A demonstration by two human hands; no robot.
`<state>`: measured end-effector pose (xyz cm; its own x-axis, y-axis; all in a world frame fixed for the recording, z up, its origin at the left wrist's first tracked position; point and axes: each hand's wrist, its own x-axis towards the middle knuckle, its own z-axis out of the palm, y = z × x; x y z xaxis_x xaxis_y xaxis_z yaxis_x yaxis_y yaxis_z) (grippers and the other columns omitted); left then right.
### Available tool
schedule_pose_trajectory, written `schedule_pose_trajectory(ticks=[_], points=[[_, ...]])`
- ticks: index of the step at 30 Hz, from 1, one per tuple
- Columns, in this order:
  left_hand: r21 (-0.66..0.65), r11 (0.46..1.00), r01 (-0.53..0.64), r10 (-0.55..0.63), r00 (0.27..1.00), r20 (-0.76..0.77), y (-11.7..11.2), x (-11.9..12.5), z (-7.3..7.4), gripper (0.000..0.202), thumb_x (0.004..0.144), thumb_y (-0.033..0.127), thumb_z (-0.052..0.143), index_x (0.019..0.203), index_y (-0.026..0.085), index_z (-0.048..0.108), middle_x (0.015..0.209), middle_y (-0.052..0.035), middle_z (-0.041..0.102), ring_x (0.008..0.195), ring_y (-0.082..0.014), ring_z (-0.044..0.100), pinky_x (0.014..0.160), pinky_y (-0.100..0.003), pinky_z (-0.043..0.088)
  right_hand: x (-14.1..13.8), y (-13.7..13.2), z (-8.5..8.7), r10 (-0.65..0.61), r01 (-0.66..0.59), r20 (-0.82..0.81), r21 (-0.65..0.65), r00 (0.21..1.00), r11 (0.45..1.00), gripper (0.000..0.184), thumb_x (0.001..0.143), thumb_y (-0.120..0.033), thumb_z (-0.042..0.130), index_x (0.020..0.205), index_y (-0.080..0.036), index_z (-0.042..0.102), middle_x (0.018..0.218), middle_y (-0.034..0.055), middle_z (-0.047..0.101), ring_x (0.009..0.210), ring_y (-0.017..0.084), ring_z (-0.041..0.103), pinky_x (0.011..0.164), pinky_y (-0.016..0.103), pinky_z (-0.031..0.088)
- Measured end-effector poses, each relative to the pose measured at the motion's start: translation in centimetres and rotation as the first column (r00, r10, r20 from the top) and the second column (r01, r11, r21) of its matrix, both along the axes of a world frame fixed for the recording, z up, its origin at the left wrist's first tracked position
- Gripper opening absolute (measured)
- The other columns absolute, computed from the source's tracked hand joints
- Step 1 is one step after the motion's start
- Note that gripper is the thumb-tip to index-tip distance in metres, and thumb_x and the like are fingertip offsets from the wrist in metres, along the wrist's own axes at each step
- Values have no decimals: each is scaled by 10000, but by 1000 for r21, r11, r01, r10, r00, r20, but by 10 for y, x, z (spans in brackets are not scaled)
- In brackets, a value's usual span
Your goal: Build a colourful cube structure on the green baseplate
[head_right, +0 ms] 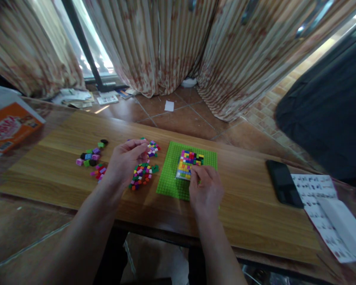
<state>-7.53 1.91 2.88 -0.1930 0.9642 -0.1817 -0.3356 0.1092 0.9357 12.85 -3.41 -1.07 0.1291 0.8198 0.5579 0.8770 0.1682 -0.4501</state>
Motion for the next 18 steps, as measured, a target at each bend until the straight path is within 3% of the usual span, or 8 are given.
schedule_pose_trajectory(ticks=[11, 18], points=[[2, 1000, -2, 2, 1000, -13, 1, 0, -1, 170, 633, 278, 754, 715, 147, 685, 577, 18, 606, 473, -72, 502, 500, -211, 426, -1, -3, 4, -26, 30, 153, -22, 988, 999, 203, 900, -278, 548, 813, -221, 722, 837, 57, 691, 806, 209, 605, 727, 338, 466], [-4, 1000, -1, 1, 1000, -24, 0, 2, -1, 179, 615, 288, 767, 686, 146, 682, 602, 17, 617, 474, -64, 497, 500, -203, 412, -5, -6, 7, -33, 41, 136, -55, 990, 998, 214, 903, -275, 540, 867, -209, 741, 852, 70, 692, 812, 216, 605, 731, 349, 475]])
